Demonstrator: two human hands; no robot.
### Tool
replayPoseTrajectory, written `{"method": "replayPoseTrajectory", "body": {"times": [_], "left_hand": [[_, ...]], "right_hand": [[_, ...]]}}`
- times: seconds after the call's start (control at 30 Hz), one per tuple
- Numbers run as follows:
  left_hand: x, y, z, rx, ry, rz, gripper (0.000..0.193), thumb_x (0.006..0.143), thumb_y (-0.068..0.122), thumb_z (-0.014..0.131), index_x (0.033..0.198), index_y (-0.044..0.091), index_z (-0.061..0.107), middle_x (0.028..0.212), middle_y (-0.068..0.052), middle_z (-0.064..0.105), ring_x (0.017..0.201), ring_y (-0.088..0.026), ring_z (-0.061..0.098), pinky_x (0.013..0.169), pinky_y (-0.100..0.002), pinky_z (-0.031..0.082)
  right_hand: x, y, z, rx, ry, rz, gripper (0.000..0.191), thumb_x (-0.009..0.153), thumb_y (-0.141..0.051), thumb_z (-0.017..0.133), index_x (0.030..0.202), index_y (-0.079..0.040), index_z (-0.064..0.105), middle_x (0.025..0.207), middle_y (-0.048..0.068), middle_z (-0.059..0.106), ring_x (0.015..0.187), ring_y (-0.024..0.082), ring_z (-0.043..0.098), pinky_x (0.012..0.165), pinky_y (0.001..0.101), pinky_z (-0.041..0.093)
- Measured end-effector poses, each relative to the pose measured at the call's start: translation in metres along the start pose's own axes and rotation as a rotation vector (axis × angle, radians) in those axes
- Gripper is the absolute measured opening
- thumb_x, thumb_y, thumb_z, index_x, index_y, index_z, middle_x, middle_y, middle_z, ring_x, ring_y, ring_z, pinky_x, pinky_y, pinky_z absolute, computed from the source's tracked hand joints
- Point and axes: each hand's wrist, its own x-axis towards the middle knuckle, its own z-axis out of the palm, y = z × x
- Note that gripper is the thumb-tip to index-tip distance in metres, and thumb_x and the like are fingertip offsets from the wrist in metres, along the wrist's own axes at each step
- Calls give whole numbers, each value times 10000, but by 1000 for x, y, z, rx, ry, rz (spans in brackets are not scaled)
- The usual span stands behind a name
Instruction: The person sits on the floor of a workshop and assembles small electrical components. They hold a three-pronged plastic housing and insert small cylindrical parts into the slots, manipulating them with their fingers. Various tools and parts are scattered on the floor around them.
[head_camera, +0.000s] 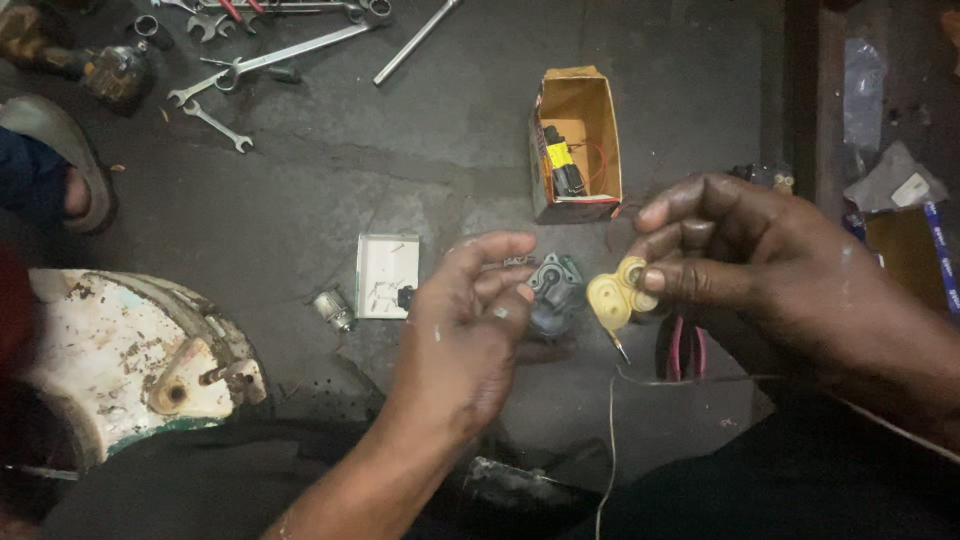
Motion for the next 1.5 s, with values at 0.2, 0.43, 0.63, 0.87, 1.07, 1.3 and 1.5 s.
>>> {"method": "replayPoseTrajectory", "body": {"times": [0.2,0.43,0.63,0.87,1.07,1.3,1.5], "left_hand": [[-6,19,8,14,21,-175,411,914,-60,447,1314,-4,524,1232,-163,625,918,-239,697,731,-401,694],[-3,24,14,11,49,-205,340,963,27,496,1296,37,567,1185,-166,652,940,-204,675,710,-377,665],[-4,19,13,75,71,-205,341,936,44,519,1269,37,592,1202,-149,661,987,-199,678,735,-361,649],[-5,21,11,-38,19,-181,400,903,28,515,1299,18,570,1285,-197,603,1053,-231,650,751,-372,650],[-4,30,13,62,74,-285,396,895,26,513,1286,42,575,1191,-159,668,928,-199,683,688,-348,639],[-1,23,12,2,64,-275,403,863,-53,498,1252,21,569,1103,-150,689,856,-191,697,663,-346,630],[0,16,10,-27,55,-249,375,871,-45,527,1241,10,562,1094,-145,694,878,-189,707,675,-339,623]], "right_hand": [[2,-6,1,-102,-97,-63,364,883,-33,696,1227,-28,576,1008,177,699,930,275,764,745,401,666],[8,-4,-1,6,-228,-146,349,917,-28,680,1248,-7,571,1043,200,703,949,278,795,748,420,663],[11,-3,0,-57,-192,-89,350,897,-32,676,1234,-27,577,1035,186,713,939,275,799,745,425,657],[17,-3,0,-119,-157,-82,372,880,-38,677,1236,-29,573,1022,173,705,945,270,789,775,404,673],[22,-3,-5,-181,-62,-52,303,885,-60,657,1181,0,649,1004,189,712,901,323,799,772,449,683],[26,-8,-21,-282,17,-257,324,875,-83,676,1195,-56,641,1076,102,711,1077,218,720,943,370,579],[24,0,-20,-322,1,-181,326,882,-107,689,1206,-83,661,1043,105,714,1012,237,773,914,361,641]]}}
